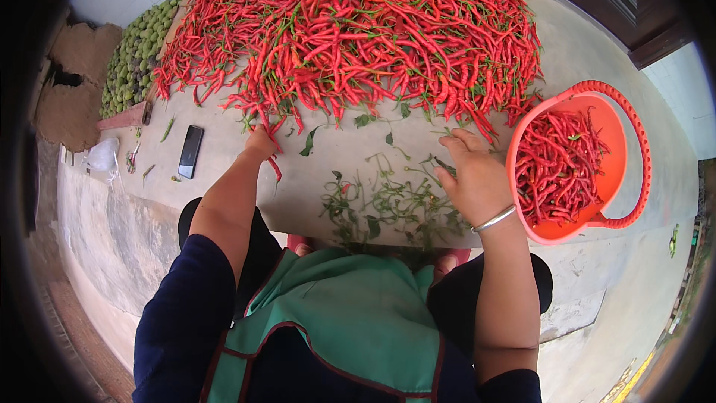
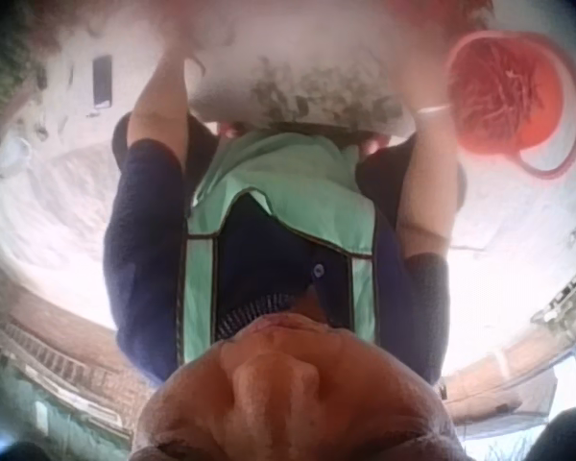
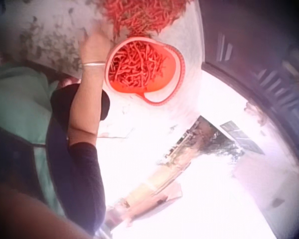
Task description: The person picks the stems off red chili peppers by hand and places the peppers into a red bucket.
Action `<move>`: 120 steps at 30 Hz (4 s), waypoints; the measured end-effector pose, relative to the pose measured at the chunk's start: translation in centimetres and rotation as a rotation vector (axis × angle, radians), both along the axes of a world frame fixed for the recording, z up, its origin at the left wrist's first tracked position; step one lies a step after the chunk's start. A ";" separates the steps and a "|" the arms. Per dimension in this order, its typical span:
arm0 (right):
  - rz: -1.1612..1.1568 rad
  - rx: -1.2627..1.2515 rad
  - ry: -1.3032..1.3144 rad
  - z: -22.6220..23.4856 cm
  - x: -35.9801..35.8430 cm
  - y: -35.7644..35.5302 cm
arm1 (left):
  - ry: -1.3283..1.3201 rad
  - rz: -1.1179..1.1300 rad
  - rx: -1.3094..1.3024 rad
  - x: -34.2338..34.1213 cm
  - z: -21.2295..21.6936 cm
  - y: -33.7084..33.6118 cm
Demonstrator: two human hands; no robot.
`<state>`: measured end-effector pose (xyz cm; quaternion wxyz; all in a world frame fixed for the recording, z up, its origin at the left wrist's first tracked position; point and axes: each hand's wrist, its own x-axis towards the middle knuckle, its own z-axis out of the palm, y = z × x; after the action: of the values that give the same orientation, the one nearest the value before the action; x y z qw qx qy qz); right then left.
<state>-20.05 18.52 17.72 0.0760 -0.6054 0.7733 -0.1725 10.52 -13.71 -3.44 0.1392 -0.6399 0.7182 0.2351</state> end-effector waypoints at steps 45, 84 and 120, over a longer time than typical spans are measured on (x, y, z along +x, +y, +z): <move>-0.008 -0.075 -1.150 -4.0 2.7 -6.1 | 1.268 0.149 0.903 -15.6 17.7 14.3; 0.016 -0.059 -0.786 -1.2 2.9 -3.3 | 1.169 -0.232 0.785 -16.1 18.5 16.3; -0.039 0.343 -0.121 -4.0 2.7 -1.5 | 0.892 -1.240 -0.268 -14.5 18.3 15.7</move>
<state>-17.36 17.07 13.73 0.2211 -0.5570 0.7970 -0.0755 -3.98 2.01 14.89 -0.1358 0.0230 0.9555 0.2607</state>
